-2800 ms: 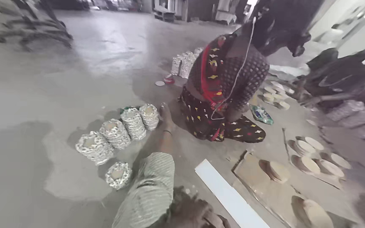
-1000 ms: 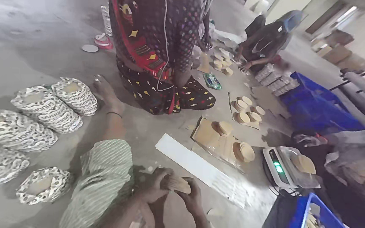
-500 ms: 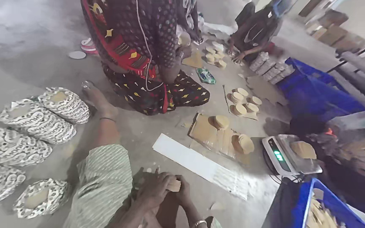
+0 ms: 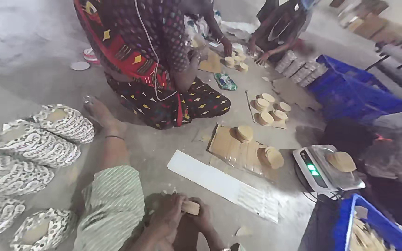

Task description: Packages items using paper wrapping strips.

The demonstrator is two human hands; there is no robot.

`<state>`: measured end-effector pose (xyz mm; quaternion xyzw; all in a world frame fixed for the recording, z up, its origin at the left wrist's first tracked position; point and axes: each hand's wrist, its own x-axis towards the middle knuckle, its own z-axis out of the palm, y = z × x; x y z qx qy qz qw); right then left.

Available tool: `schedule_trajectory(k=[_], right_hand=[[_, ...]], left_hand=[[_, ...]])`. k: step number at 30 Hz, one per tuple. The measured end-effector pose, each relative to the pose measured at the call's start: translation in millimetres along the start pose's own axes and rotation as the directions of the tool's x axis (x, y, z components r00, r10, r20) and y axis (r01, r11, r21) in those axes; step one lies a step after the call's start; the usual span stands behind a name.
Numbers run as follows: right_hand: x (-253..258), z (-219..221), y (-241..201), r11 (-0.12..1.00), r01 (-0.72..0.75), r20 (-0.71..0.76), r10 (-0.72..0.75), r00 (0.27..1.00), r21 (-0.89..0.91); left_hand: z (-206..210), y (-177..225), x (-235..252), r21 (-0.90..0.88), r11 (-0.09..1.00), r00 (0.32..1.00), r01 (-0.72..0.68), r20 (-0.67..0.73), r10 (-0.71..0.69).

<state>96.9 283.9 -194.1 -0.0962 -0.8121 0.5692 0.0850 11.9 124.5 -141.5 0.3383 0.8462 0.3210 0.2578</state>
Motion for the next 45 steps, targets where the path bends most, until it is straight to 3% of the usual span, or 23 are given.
schedule_trajectory(k=[3,4,6,8,10,12,14,17,20,24,26,28,30,32,34,36,38,40,45], right_hand=[[20.5,-17.2,-0.6,0.997,0.067,-0.046,-0.065,0.997,0.03],[32.2,-27.2,-5.9,0.997,0.058,-0.084,-0.054,0.995,0.041],[61.2,-48.7,-7.8,0.998,0.059,-0.148,-0.058,0.987,-0.004],[90.7,-62.8,4.5,0.998,0.051,-0.162,-0.058,0.985,-0.048],[108.7,-67.8,19.6,0.995,0.041,-0.16,-0.055,0.986,-0.086],[112.2,-70.3,27.1,0.997,0.025,-0.152,-0.036,0.988,-0.077],[111.3,-71.2,33.1,0.995,0.065,-0.159,-0.078,0.984,-0.081],[105.0,-70.6,47.4,0.993,0.093,-0.18,-0.106,0.978,-0.075],[104.3,-69.6,53.6,0.992,0.098,-0.207,-0.111,0.972,-0.074],[101.9,-67.7,58.9,0.989,0.113,-0.224,-0.132,0.966,-0.097],[103.9,-67.8,56.1,0.991,0.094,-0.228,-0.114,0.967,-0.096],[104.2,-68.0,52.8,0.994,0.069,-0.23,-0.088,0.969,-0.087],[103.1,-67.7,54.3,0.995,0.069,-0.233,-0.085,0.969,-0.073],[102.7,-67.7,54.2,0.994,0.088,-0.231,-0.102,0.968,-0.072],[103.8,-69.8,53.3,0.991,0.103,-0.22,-0.119,0.968,-0.081],[101.8,-69.9,52.7,0.99,0.105,-0.214,-0.123,0.969,-0.096],[101.4,-69.5,50.9,0.991,0.092,-0.222,-0.112,0.969,-0.101],[100.4,-69.5,48.5,0.99,0.096,-0.229,-0.117,0.966,-0.1],[101.4,-70.0,46.0,0.993,0.085,-0.231,-0.102,0.968,-0.084]], left_hand=[[-14.3,-8.6,12.4,-0.23,0.973,1.0,-0.001,0.016,0.005],[-19.5,-15.5,22.1,-0.328,0.944,0.998,-0.029,-0.067,0.007],[-34.8,-23.4,50.5,-0.408,0.912,0.961,0.041,-0.234,-0.148],[-57.8,-21.3,86.3,-0.296,0.892,0.881,0.342,-0.228,-0.414],[-65.3,-19.2,118.4,-0.046,0.813,0.794,0.58,-0.188,-0.578],[-60.2,-16.6,136.3,0.069,0.752,0.745,0.655,-0.224,-0.628],[-59.7,-12.6,146.2,0.002,0.733,0.722,0.68,-0.18,-0.669],[-55.4,-16.9,143.7,-0.274,0.739,0.719,0.615,-0.189,-0.669],[-54.4,-20.2,136.7,-0.563,0.718,0.7,0.409,-0.311,-0.642],[-45.7,-9.1,125.9,-0.881,0.452,0.676,0.137,-0.251,-0.693],[-31.4,-4.0,126.1,-0.947,0.313,0.705,0.072,-0.173,-0.687],[-19.1,0.7,127.6,-0.966,0.256,0.712,0.027,-0.161,-0.683],[-2.7,-4.0,131.3,-0.956,0.291,0.711,-0.037,-0.23,-0.665],[-1.5,19.5,121.3,-0.9,0.435,0.751,-0.009,-0.293,-0.591],[13.2,25.7,110.8,-0.701,0.707,0.836,-0.097,-0.442,-0.324],[29.5,11.5,113.0,-0.375,0.881,0.858,-0.288,-0.511,0.063],[28.3,4.8,117.0,-0.072,0.926,0.85,-0.37,-0.429,0.307],[23.6,0.7,116.9,0.087,0.91,0.841,-0.405,-0.356,0.408],[8.5,8.2,120.4,0.092,0.929,0.874,-0.359,-0.316,0.369]])
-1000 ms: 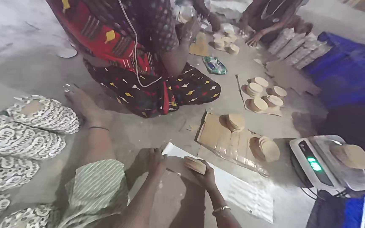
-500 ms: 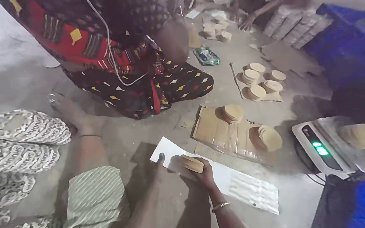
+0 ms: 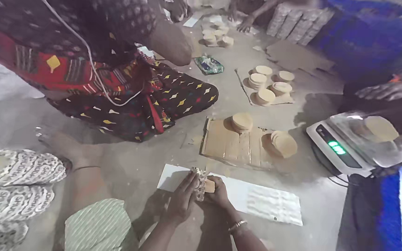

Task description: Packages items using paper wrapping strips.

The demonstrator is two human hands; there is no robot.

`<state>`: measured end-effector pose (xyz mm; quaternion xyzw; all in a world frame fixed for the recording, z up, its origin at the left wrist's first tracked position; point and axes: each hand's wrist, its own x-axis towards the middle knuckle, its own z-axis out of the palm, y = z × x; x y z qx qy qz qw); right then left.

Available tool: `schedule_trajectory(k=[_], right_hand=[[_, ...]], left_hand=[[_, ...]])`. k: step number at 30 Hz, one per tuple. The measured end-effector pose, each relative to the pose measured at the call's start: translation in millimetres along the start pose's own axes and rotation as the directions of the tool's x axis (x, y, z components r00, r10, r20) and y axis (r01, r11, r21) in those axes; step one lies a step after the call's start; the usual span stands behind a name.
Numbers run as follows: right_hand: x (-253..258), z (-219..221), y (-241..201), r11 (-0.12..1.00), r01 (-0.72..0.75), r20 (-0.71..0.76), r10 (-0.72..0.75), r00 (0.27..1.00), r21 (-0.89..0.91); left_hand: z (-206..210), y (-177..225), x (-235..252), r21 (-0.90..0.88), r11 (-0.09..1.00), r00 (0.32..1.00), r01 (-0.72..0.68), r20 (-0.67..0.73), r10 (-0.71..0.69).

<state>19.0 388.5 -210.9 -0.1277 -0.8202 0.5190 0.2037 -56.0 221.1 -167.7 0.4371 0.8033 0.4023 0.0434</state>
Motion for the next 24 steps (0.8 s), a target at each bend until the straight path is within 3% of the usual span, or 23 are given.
schedule_trajectory(k=[5,10,15,17,18,19,20,21,22,23,24], right_hand=[[1.4,-4.4,-3.2,0.999,-0.04,0.055,0.04,0.998,-0.004],[3.0,-3.6,1.0,1.0,-0.015,0.073,0.014,0.997,0.016],[4.4,-6.4,-3.8,0.997,-0.072,0.118,0.072,0.99,-0.006],[-3.9,-4.4,-18.9,0.976,-0.199,0.044,0.204,0.978,-0.093],[-15.0,0.5,-29.8,0.961,-0.264,-0.065,0.26,0.964,-0.081],[-31.2,11.0,-40.8,0.956,-0.292,-0.228,0.283,0.932,-0.009],[-49.0,26.0,-55.3,0.935,-0.322,-0.385,0.355,0.852,0.149],[-65.5,43.3,-74.8,0.861,-0.332,-0.486,0.494,0.721,0.384],[-77.9,57.3,-96.9,0.698,-0.335,-0.44,0.68,0.587,0.633],[-85.7,67.9,-114.7,0.45,-0.35,-0.248,0.835,0.492,0.822],[-88.5,78.2,-123.2,0.167,-0.389,0.025,0.896,0.444,0.906]], left_hand=[[-16.4,-11.1,19.9,0.017,0.998,0.987,-0.058,0.154,0.054],[-37.1,-2.9,44.8,0.079,0.996,0.928,-0.05,0.373,0.017],[-37.0,4.6,58.6,0.115,0.993,0.88,-0.015,0.473,-0.041],[-38.0,7.6,61.5,0.129,0.992,0.864,0.001,0.5,-0.066],[-38.0,9.1,63.1,0.138,0.99,0.856,0.002,0.512,-0.073],[-37.6,11.0,63.6,0.141,0.99,0.857,-0.001,0.511,-0.072],[-36.9,12.7,63.7,0.136,0.991,0.868,-0.011,0.492,-0.058],[-34.6,14.6,63.2,0.122,0.992,0.893,-0.041,0.45,-0.018],[-32.9,18.7,63.4,0.113,0.991,0.91,-0.072,0.413,0.019],[-32.9,24.5,63.3,0.099,0.989,0.923,-0.11,0.38,0.064],[-34.6,30.6,62.3,0.089,0.983,0.932,-0.161,0.34,0.122]])
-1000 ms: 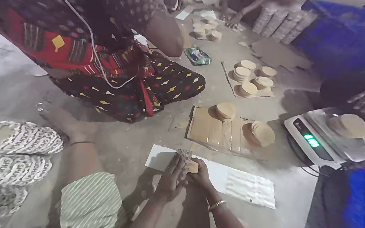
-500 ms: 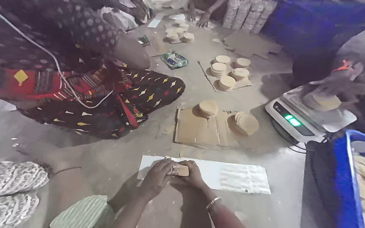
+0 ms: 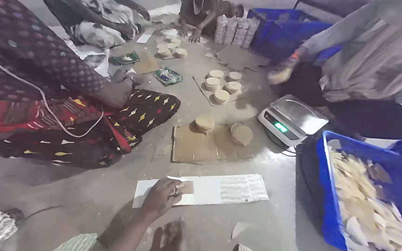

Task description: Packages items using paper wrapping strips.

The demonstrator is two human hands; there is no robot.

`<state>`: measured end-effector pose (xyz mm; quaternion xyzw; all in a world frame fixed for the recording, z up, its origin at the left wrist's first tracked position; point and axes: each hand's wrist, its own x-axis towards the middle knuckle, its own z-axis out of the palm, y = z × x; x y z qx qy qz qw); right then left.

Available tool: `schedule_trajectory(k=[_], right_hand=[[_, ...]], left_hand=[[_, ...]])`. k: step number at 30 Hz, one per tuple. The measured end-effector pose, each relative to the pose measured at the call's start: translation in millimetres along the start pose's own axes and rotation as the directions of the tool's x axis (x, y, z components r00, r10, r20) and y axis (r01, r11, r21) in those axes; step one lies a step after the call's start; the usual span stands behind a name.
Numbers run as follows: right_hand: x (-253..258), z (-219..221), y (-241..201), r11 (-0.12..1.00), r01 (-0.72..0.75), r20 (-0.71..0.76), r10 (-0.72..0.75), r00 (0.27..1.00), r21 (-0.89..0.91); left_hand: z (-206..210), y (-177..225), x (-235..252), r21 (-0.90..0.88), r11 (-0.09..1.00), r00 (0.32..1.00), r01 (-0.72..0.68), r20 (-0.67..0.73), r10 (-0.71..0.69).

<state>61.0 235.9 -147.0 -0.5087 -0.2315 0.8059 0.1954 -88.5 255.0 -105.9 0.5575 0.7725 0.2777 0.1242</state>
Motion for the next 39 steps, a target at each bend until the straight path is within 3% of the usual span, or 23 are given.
schedule_trajectory(k=[1,2,3,6,9,12,14,16,18,20,21,23,25,31,35,39], right_hand=[[0.4,3.4,5.3,0.965,-0.227,0.14,0.209,0.968,0.128],[6.0,8.1,3.7,0.89,-0.365,0.254,0.3,0.92,0.273],[15.5,15.3,-1.5,0.815,-0.404,0.301,0.297,0.906,0.414],[54.8,17.9,-33.7,0.653,-0.266,0.324,0.033,0.946,0.709],[58.3,0.8,-79.8,0.656,-0.052,0.235,-0.194,0.952,0.753],[27.4,-10.6,-106.0,0.809,0.175,0.176,-0.324,0.93,0.561],[-5.7,-11.8,-103.6,0.859,0.457,0.083,-0.485,0.871,0.232],[-26.1,-20.0,-87.3,0.718,0.691,0.108,-0.683,0.722,-0.077],[-29.5,-37.1,-61.6,0.408,0.847,0.301,-0.806,0.509,-0.34],[-21.3,-50.2,-33.1,0.191,0.906,0.455,-0.814,0.362,-0.379],[-14.7,-56.5,-17.4,0.139,0.912,0.499,-0.8,0.332,-0.385],[-6.8,-68.3,6.8,0.057,0.894,0.594,-0.728,0.342,-0.445],[-4.0,-71.1,19.7,0.014,0.875,0.667,-0.642,0.379,-0.484],[1.0,-70.7,28.7,-0.128,0.871,0.708,-0.643,0.292,-0.475],[3.2,-71.1,31.2,-0.212,0.855,0.733,-0.633,0.249,-0.473],[-9.0,-62.4,22.5,-0.402,0.763,0.808,-0.531,0.256,-0.506]], left_hand=[[-5.0,7.7,0.0,0.01,0.999,0.998,-0.045,-0.036,0.045],[-12.2,17.9,1.4,0.003,0.997,0.996,-0.074,-0.058,0.074],[-19.0,27.9,1.7,0.004,0.995,0.991,-0.103,-0.087,0.103],[-32.3,42.4,-3.6,0.019,0.982,0.959,-0.186,-0.212,0.186],[-43.0,43.2,-17.1,-0.012,0.983,0.948,-0.183,-0.268,0.174],[-39.0,40.2,-33.4,0.008,0.978,0.918,-0.207,-0.344,0.197],[-32.0,43.3,-49.1,0.042,0.979,0.91,-0.2,-0.362,0.202],[-26.2,52.9,-66.9,0.068,0.989,0.921,-0.132,-0.361,0.148],[-21.0,61.7,-86.9,0.085,0.995,0.945,-0.058,-0.318,0.082],[-17.0,66.2,-106.3,0.08,0.996,0.978,0.026,-0.209,-0.009],[-16.0,68.5,-114.5,0.073,0.99,0.99,0.118,-0.087,-0.111],[-15.8,71.7,-119.6,0.09,0.938,0.908,0.336,0.236,-0.347],[-1.9,60.2,-121.8,0.079,0.901,0.834,0.426,0.353,-0.425],[8.5,47.3,-125.7,-0.105,0.91,0.895,0.402,0.256,-0.366],[7.7,39.9,-130.6,-0.17,0.898,0.895,0.407,0.273,-0.354],[2.2,37.8,-132.1,-0.139,0.907,0.888,0.397,0.307,-0.342]])
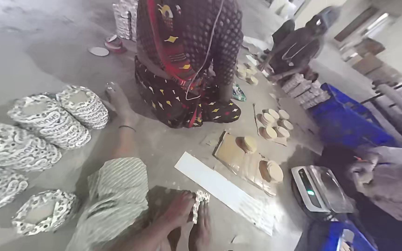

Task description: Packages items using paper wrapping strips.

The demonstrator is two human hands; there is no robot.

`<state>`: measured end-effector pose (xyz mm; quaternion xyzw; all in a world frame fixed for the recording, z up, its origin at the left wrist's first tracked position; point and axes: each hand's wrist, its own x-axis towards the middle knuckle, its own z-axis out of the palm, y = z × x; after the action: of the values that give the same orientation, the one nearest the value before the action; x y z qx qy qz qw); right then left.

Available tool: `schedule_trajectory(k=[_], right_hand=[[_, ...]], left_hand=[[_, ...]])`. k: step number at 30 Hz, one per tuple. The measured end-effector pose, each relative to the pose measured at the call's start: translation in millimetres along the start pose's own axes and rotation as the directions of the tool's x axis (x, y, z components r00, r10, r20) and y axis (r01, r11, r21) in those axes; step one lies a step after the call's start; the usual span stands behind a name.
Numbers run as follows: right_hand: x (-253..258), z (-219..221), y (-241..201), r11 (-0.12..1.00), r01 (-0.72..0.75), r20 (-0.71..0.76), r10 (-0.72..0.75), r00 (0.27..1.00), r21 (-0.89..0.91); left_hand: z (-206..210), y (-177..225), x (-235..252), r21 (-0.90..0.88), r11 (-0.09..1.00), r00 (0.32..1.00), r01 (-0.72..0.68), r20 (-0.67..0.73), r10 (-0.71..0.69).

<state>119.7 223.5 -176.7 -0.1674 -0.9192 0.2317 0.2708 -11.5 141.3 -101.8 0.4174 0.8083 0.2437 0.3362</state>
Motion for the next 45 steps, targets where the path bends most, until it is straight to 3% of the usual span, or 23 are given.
schedule_trajectory(k=[4,6,8,12,15,17,19,20,21,23,25,27,29,31,33,35,37,41,45], right_hand=[[10.5,-29.8,-20.4,0.951,0.046,0.319,0.057,0.946,-0.307],[31.6,-57.6,-39.7,0.909,0.075,0.516,0.163,0.841,-0.41],[58.9,-76.9,-45.5,0.905,0.078,0.638,0.231,0.735,-0.418],[86.9,-78.7,-17.5,0.97,0.066,0.638,0.102,0.763,-0.234],[96.7,-73.2,-9.1,0.973,0.032,0.672,0.134,0.729,-0.228],[94.3,-70.7,-6.8,0.972,0.001,0.634,0.152,0.758,-0.234],[81.8,-66.0,-0.5,0.978,-0.023,0.513,0.128,0.849,-0.207],[75.6,-66.5,-0.1,0.977,-0.072,0.465,0.161,0.87,-0.203],[71.9,-69.8,-2.7,0.966,-0.144,0.447,0.228,0.865,-0.213],[64.6,-73.7,-8.5,0.925,-0.276,0.428,0.367,0.826,-0.26],[57.3,-73.0,-15.0,0.895,-0.341,0.435,0.439,0.786,-0.288],[57.2,-70.4,-15.3,0.897,-0.365,0.428,0.441,0.789,-0.251],[59.4,-73.8,-3.5,0.897,-0.421,0.469,0.431,0.771,-0.134],[61.1,-74.1,19.5,0.833,-0.551,0.545,0.44,0.714,0.049],[59.0,-66.9,39.6,0.604,-0.769,0.642,0.507,0.575,0.21],[63.3,-64.4,50.8,0.414,-0.879,0.773,0.468,0.429,0.238],[70.4,-68.2,53.4,0.401,-0.895,0.844,0.394,0.363,0.197],[73.5,-67.9,60.6,0.39,-0.905,0.888,0.336,0.312,0.17],[74.3,-69.5,55.7,0.361,-0.907,0.851,0.386,0.357,0.217]], left_hand=[[3.4,-8.3,0.2,-0.045,0.997,0.998,-0.057,-0.039,0.055],[6.1,-13.3,-1.6,-0.161,0.986,0.995,-0.039,-0.102,0.023],[3.7,-13.5,-1.8,-0.246,0.969,0.997,0.028,-0.061,-0.045],[6.9,-21.0,3.0,-0.234,0.971,0.997,-0.048,-0.072,0.032],[-2.1,-19.1,8.0,-0.212,0.972,0.995,-0.103,-0.021,0.101],[-0.7,-19.8,9.0,-0.196,0.973,0.992,-0.123,-0.058,0.114],[5.9,-19.3,-1.8,-0.229,0.972,0.982,-0.046,-0.189,0.002],[6.4,-12.5,-13.0,-0.285,0.956,0.964,0.065,-0.231,-0.134],[-0.9,3.8,-27.2,-0.415,0.893,0.92,0.177,-0.253,-0.3],[-40.7,58.0,-55.3,-0.76,0.562,0.798,0.327,-0.097,-0.595],[-28.2,68.9,-56.5,-0.875,0.332,0.788,0.351,0.085,-0.61],[45.0,38.3,-26.2,-0.955,0.237,0.808,0.176,0.003,-0.589],[69.4,23.2,-6.8,-0.979,0.166,0.796,0.117,-0.007,-0.605],[64.8,21.0,-1.7,-0.97,0.164,0.779,0.178,0.037,-0.626],[63.7,19.9,-1.9,-0.953,0.195,0.767,0.23,0.055,-0.639],[59.7,20.8,-2.6,-0.94,0.237,0.773,0.246,0.043,-0.634],[58.6,20.5,-3.7,-0.935,0.263,0.788,0.239,0.028,-0.615],[60.6,17.6,-5.9,-0.921,0.312,0.805,0.235,0.005,-0.593],[61.3,19.0,-10.0,-0.925,0.318,0.811,0.208,-0.018,-0.585]])
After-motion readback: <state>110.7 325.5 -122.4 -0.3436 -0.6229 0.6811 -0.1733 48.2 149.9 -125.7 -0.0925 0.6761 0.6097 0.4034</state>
